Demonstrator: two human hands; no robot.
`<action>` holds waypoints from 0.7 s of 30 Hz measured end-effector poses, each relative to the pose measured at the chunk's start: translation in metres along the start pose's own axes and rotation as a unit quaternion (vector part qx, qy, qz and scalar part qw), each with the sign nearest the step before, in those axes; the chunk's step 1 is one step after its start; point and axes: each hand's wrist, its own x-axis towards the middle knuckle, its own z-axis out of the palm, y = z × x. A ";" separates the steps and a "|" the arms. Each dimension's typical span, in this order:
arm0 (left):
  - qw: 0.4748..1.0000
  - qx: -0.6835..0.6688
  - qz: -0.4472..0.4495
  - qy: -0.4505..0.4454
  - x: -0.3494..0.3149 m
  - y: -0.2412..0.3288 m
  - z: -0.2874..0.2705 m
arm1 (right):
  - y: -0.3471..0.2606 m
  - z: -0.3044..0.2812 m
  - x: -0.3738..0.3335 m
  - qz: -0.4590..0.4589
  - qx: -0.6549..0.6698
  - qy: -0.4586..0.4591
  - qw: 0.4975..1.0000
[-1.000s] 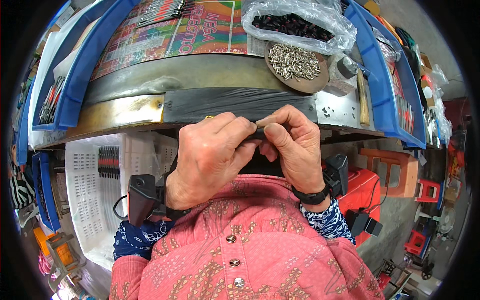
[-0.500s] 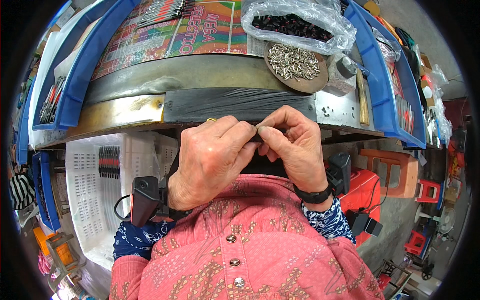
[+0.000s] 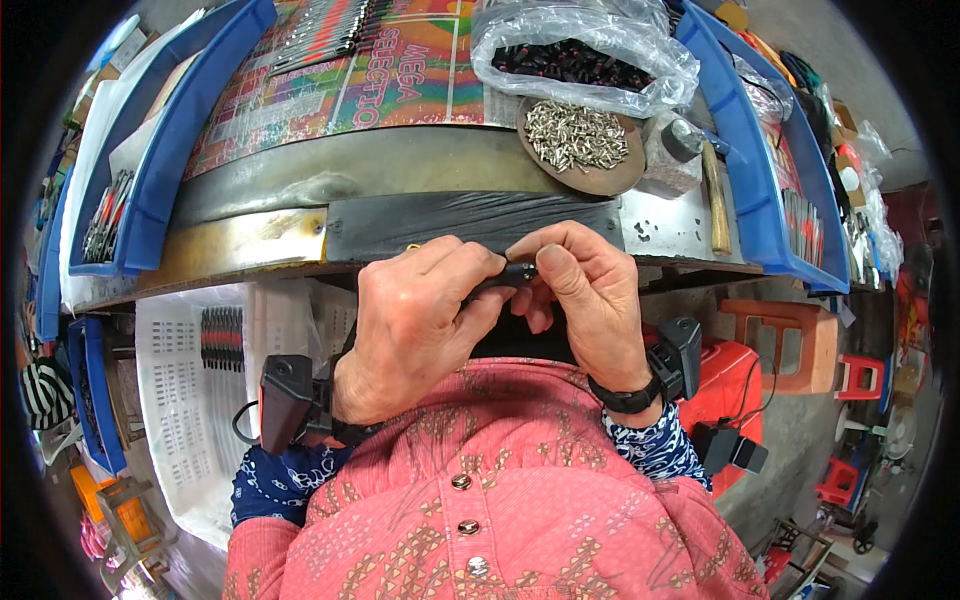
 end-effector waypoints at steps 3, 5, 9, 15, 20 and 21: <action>1.000 -0.014 0.003 0.012 0.000 0.001 0.003 | -0.001 0.002 -0.002 0.001 -0.025 0.003 1.000; 1.000 -0.015 0.014 0.003 0.000 0.000 0.003 | -0.002 0.002 -0.004 0.010 -0.049 0.011 0.999; 0.999 -0.030 0.034 -0.028 0.001 -0.001 -0.004 | -0.004 0.004 -0.006 0.006 -0.020 0.022 1.000; 0.997 -0.040 0.041 -0.053 0.008 0.000 -0.015 | -0.006 0.002 -0.005 -0.006 0.043 -0.011 0.999; 0.998 -0.047 0.027 -0.043 0.004 0.002 -0.015 | -0.003 0.000 -0.006 -0.023 0.035 -0.023 0.999; 0.998 -0.046 0.024 -0.040 0.004 0.002 -0.014 | -0.002 0.000 -0.006 -0.030 0.036 -0.025 0.999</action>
